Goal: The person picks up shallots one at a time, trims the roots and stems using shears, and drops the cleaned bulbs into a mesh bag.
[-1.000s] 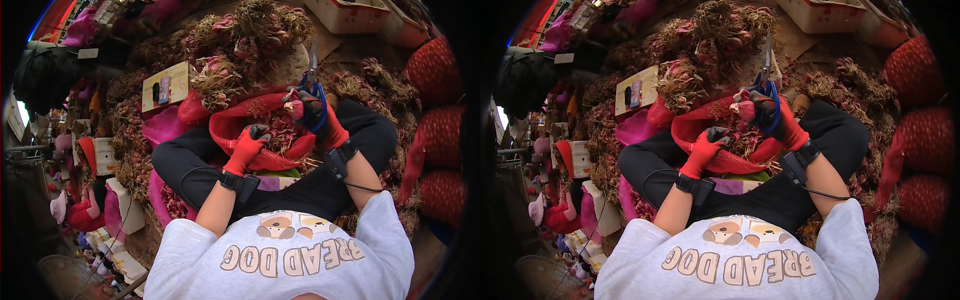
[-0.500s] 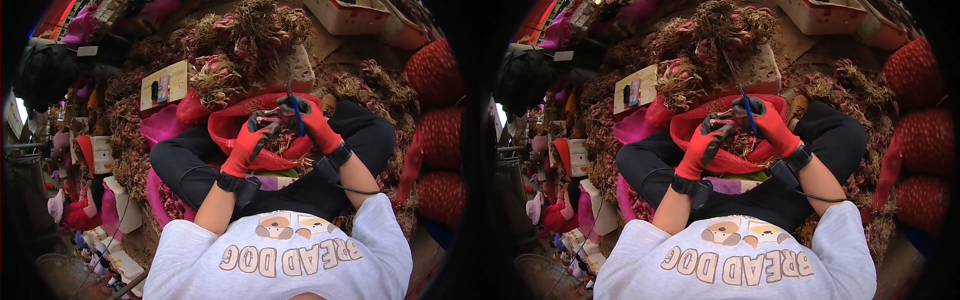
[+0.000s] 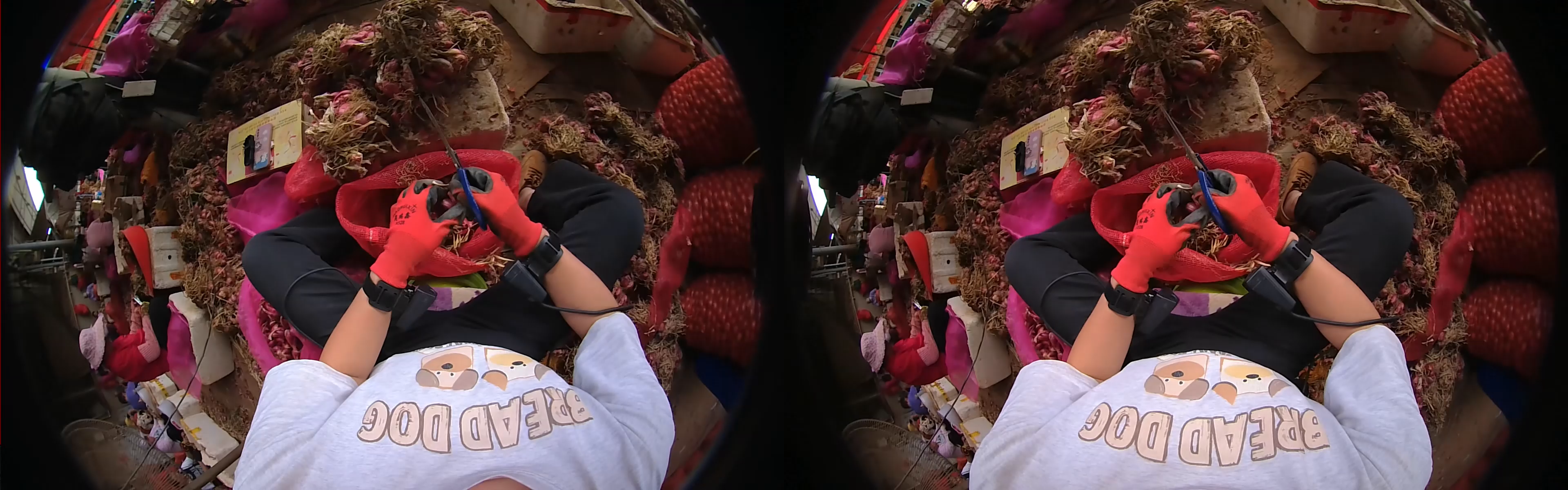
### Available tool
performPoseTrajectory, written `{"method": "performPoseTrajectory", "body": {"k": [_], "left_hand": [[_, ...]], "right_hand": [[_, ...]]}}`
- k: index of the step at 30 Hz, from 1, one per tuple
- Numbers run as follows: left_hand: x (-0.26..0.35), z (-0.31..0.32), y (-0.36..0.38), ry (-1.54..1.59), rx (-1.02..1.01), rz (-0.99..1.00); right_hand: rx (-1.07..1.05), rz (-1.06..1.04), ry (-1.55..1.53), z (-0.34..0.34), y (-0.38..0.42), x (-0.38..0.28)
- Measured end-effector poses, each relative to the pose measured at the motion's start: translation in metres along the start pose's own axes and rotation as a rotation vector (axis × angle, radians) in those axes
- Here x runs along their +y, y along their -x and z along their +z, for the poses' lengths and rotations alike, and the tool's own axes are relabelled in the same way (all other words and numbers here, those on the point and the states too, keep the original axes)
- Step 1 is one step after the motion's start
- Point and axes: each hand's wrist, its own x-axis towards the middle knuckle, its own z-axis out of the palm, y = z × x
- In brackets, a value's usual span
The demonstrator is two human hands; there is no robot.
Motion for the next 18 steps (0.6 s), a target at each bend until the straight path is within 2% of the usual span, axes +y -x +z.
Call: {"method": "performPoseTrajectory", "body": {"k": [3, 6, 9, 12, 15, 18], "left_hand": [[-0.015, 0.006, -0.004, 0.635, -0.074, -0.176], [-0.023, 0.007, -0.005, 1.058, -0.02, -0.36], [-0.022, 0.017, -0.003, 1.159, 0.06, -0.419], [-0.01, 0.017, 0.0, 0.922, 0.125, -0.478], [0.001, 0.025, 0.002, 0.635, 0.35, -0.033], [0.012, 0.016, 0.001, 0.567, 0.237, 0.003]], "right_hand": [[0.016, 0.114, -0.216, 0.001, 0.001, -0.002], [0.004, 0.145, -0.361, 0.0, 0.002, -0.012], [0.008, 0.064, -0.202, 0.008, 0.003, -0.006], [-0.001, 0.128, -0.183, 0.007, 0.0, 0.002], [-0.019, 0.117, -0.339, 0.004, 0.0, -0.002], [-0.086, 0.178, -0.55, 0.005, 0.002, -0.009]]}}
